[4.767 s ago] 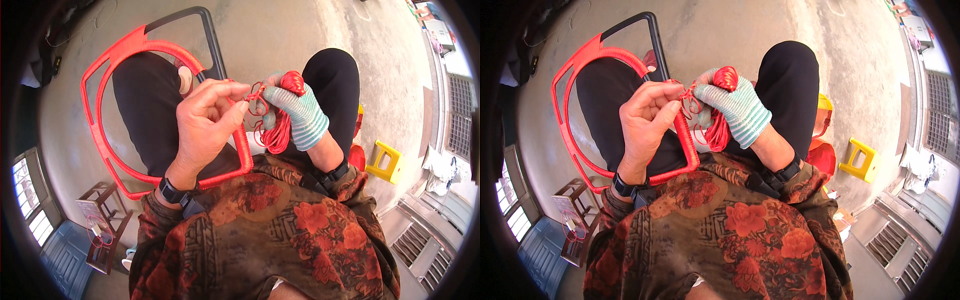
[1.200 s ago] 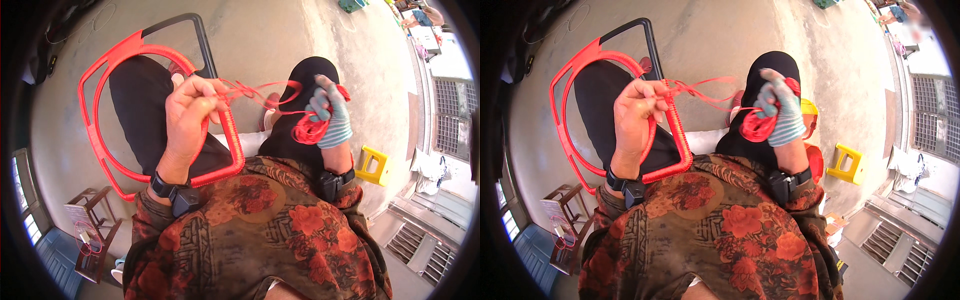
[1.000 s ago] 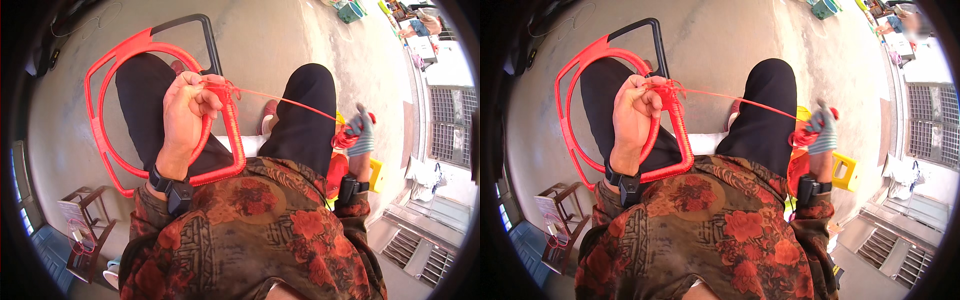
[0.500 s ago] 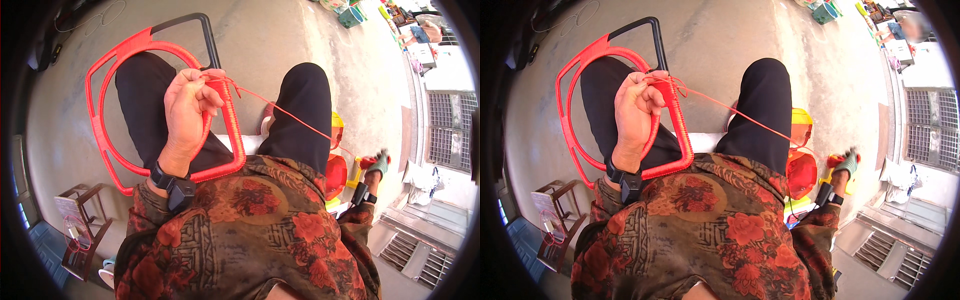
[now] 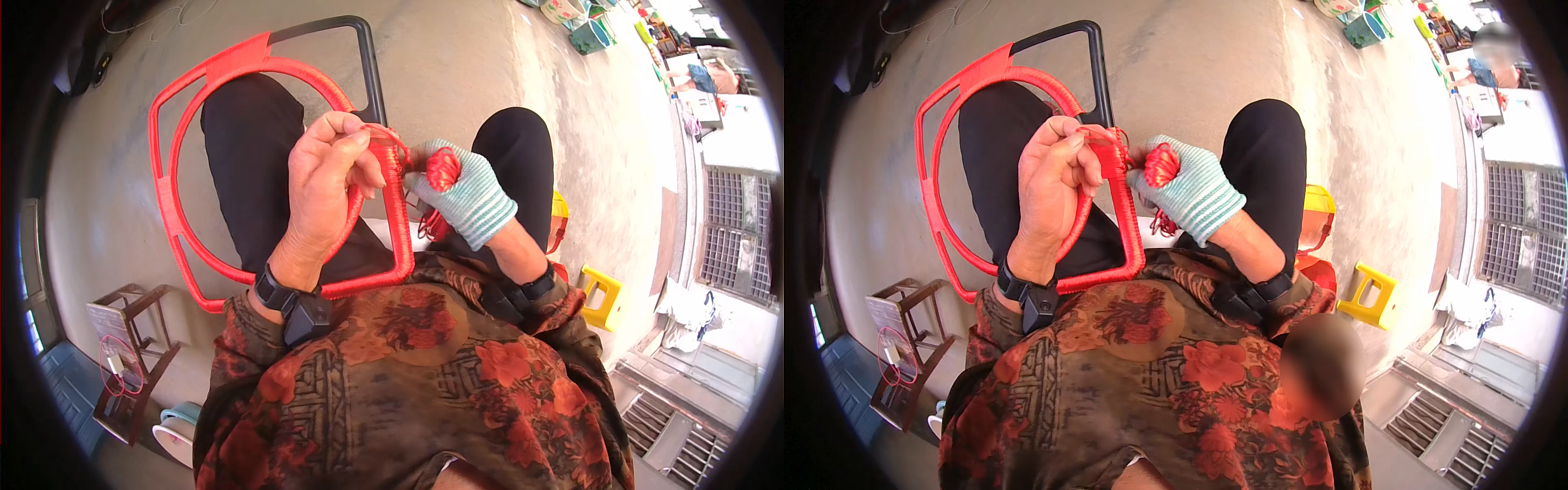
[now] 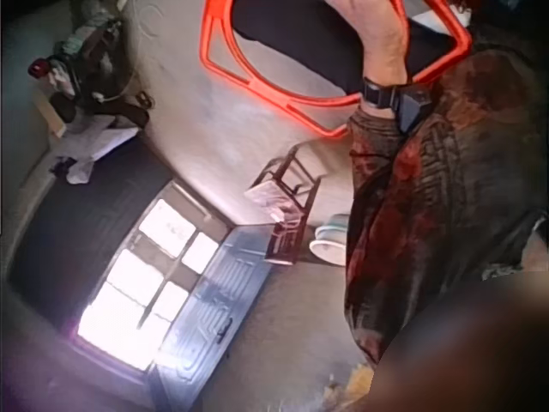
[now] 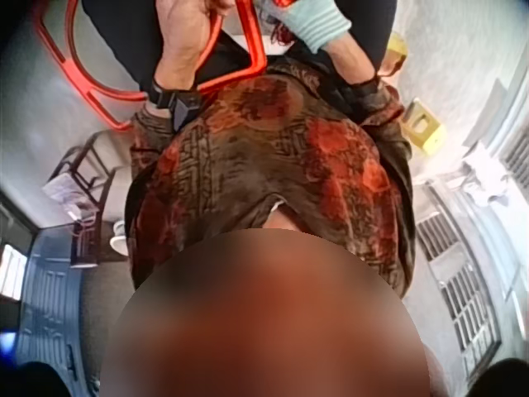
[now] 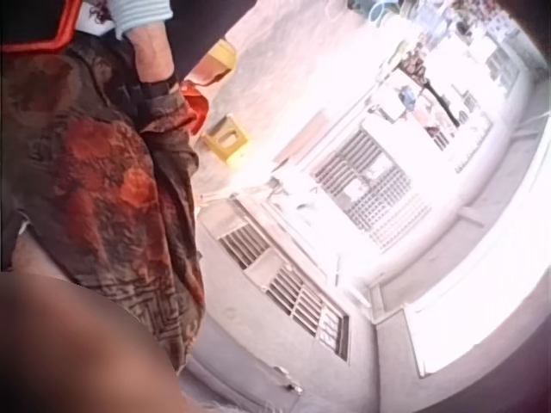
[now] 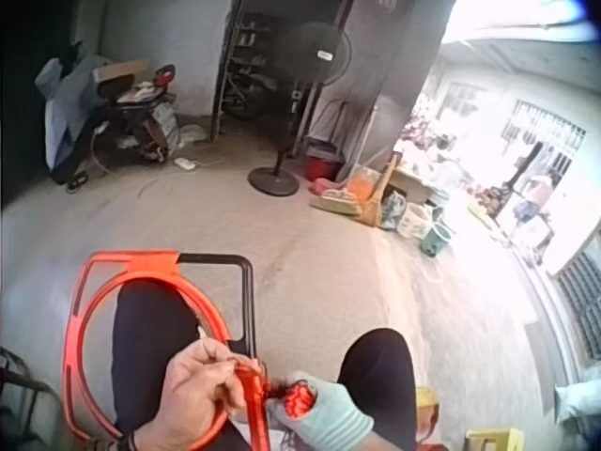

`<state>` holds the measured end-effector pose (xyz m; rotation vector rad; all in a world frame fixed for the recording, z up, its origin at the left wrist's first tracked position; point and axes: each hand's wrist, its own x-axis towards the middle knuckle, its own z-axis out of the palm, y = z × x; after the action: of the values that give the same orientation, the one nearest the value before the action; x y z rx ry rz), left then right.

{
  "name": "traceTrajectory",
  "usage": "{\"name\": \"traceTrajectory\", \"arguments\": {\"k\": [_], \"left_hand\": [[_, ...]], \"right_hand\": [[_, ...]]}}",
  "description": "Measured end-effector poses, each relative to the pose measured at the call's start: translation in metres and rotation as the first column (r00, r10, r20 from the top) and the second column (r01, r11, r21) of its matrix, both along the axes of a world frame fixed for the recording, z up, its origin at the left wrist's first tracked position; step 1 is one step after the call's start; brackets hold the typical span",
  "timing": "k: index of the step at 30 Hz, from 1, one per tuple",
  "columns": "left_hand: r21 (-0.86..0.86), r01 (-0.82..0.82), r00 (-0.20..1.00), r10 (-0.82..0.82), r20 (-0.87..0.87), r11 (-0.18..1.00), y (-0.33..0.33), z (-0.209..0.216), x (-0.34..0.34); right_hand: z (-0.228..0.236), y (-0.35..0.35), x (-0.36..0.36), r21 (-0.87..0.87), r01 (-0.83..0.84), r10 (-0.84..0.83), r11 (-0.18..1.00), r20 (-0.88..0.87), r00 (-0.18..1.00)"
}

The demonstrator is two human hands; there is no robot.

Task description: The recorder is weaving red cord around a red plastic frame to create a pattern.

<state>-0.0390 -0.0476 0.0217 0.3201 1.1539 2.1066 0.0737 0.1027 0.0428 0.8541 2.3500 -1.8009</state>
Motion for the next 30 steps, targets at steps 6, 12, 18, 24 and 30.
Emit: {"name": "traceTrajectory", "arguments": {"k": [6,12,18,24,30], "left_hand": [[-0.107,0.017,0.982,-0.037,-0.188,0.994,0.006,0.004,0.002],[-0.217,0.084,0.928,-0.155,-0.338,0.973,0.009,0.006,0.010],[-0.258,0.037,0.845,-0.168,-0.508,0.965,0.016,-0.007,0.011],[-0.208,0.052,0.911,-0.132,-0.390,0.977,0.022,-0.009,0.019],[-0.275,0.088,0.950,-0.164,-0.264,0.957,0.021,-0.003,0.020]], "right_hand": [[0.000,0.018,0.002,-0.273,0.180,-0.206,0.945,-0.068,0.976],[0.002,0.017,0.007,-0.254,0.175,-0.195,0.951,-0.058,0.979],[-0.007,0.014,0.009,-0.166,0.043,-0.070,0.985,-0.161,0.984],[-0.008,0.014,0.015,-0.184,0.052,-0.079,0.982,-0.143,0.987],[-0.008,0.021,0.015,-0.244,0.154,-0.182,0.958,-0.099,0.978]]}}
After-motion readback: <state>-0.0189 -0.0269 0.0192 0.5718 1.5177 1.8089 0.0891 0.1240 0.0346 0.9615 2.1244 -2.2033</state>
